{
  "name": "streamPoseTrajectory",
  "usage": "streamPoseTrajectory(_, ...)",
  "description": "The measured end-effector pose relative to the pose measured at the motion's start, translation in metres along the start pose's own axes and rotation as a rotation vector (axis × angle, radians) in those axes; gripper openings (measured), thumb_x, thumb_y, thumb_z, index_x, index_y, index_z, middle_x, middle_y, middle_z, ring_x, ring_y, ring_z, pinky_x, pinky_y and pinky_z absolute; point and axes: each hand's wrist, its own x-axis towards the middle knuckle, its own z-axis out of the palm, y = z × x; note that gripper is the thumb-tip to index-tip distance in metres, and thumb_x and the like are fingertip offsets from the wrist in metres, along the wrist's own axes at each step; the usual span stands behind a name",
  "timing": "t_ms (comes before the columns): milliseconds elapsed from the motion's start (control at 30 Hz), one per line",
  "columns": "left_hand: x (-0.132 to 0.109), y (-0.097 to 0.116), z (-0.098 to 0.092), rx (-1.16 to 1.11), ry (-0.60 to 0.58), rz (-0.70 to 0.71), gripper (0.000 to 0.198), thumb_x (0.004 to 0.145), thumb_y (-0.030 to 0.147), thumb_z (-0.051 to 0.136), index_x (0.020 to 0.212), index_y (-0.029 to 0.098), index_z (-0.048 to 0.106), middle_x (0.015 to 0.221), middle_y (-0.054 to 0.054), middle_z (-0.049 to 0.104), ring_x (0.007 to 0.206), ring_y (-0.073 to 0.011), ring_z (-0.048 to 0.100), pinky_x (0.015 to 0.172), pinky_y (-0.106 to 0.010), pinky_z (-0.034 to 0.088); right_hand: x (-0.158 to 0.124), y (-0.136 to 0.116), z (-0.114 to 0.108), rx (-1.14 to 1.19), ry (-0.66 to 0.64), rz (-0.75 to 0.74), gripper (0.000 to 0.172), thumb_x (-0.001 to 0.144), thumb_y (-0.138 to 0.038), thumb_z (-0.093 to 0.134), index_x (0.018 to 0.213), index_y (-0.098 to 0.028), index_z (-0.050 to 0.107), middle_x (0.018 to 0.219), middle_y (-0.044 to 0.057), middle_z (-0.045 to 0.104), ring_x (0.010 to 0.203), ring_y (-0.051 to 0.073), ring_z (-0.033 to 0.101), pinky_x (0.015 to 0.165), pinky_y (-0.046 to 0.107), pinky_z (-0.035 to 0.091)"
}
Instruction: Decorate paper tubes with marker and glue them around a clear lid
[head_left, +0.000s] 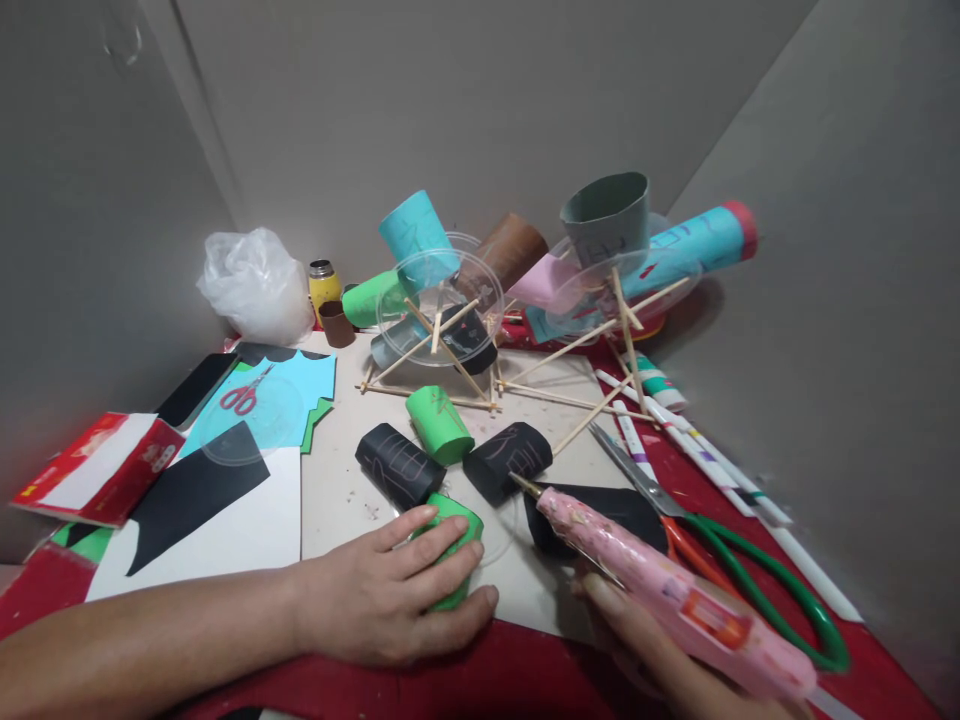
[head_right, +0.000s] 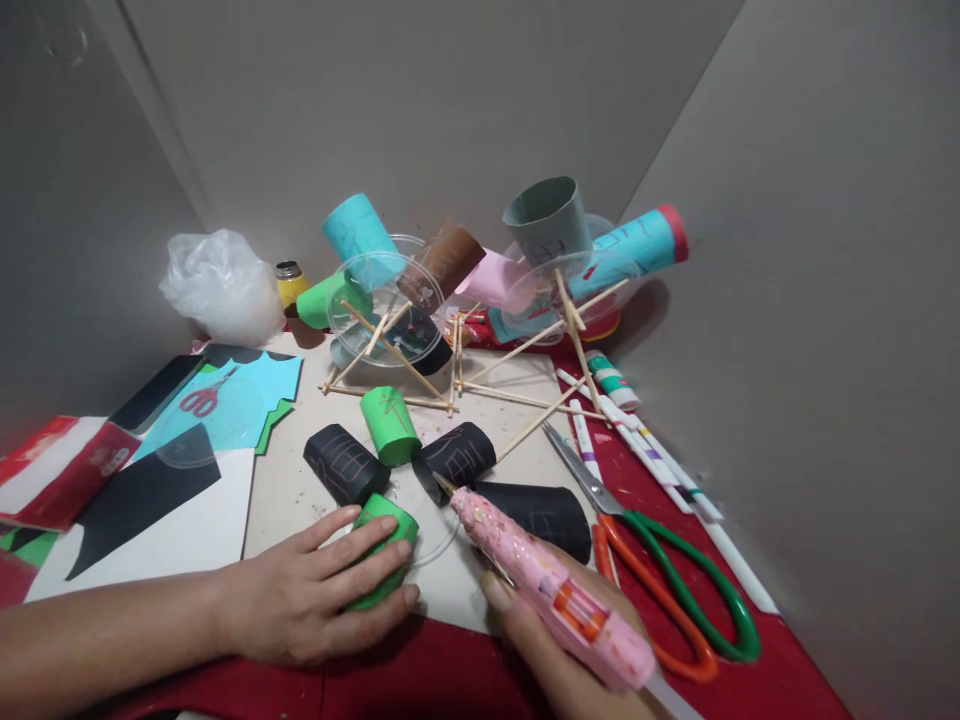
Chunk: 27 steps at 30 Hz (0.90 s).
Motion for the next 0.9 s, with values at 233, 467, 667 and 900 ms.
streamPoseTrajectory(233, 0.000, 0.000, 0.002, 0.001, -0.006, 0.002, 0.031, 0.097, 0.030, 0.063, 0.124, 0.021, 0.073, 0.129, -0.008, 0.074, 0.129, -0.0302, 0.063, 0.124, -0.048, 0.031, -0.002, 0.002, 0.005, -0.025, -0.005, 0.031, 0.024, 0.085, -0.043, 0.075, 0.106, -0.035, 0.084, 0.076, 0.001, 0.081, 0.066, 0.028, 0.078, 0.051, 0.032, 0.064)
streamPoseTrajectory(467, -0.002, -0.002, 0.004, -0.001, -0.004, 0.000, 0.029, 0.097, 0.029, 0.062, 0.123, 0.020, 0.073, 0.128, -0.008, 0.074, 0.128, -0.0300, 0.063, 0.124, -0.049, 0.031, 0.003, -0.014, 0.011, -0.025, -0.041, -0.026, 0.030, 0.100, -0.041, 0.065, 0.126, -0.025, 0.066, 0.130, 0.008, 0.066, 0.111, 0.023, 0.067, 0.090, 0.040, 0.060)
streamPoseTrajectory(667, -0.003, -0.003, 0.005, 0.000, -0.011, -0.008, 0.028, 0.099, 0.029, 0.060, 0.122, 0.020, 0.072, 0.128, -0.008, 0.074, 0.128, -0.0287, 0.063, 0.124, -0.049, 0.031, 0.006, -0.040, 0.003, -0.032, -0.089, -0.050, 0.033, 0.099, -0.039, 0.066, 0.128, -0.024, 0.064, 0.134, 0.009, 0.064, 0.113, 0.024, 0.066, 0.093, 0.043, 0.059)
streamPoseTrajectory(900, -0.002, -0.004, 0.003, -0.001, -0.020, -0.014, 0.028, 0.100, 0.028, 0.057, 0.122, 0.020, 0.072, 0.130, -0.008, 0.073, 0.130, -0.0280, 0.062, 0.125, -0.048, 0.031, 0.006, -0.047, 0.006, -0.035, -0.093, -0.056, 0.033, 0.099, -0.040, 0.066, 0.128, -0.025, 0.064, 0.134, 0.009, 0.064, 0.114, 0.024, 0.066, 0.092, 0.042, 0.059)
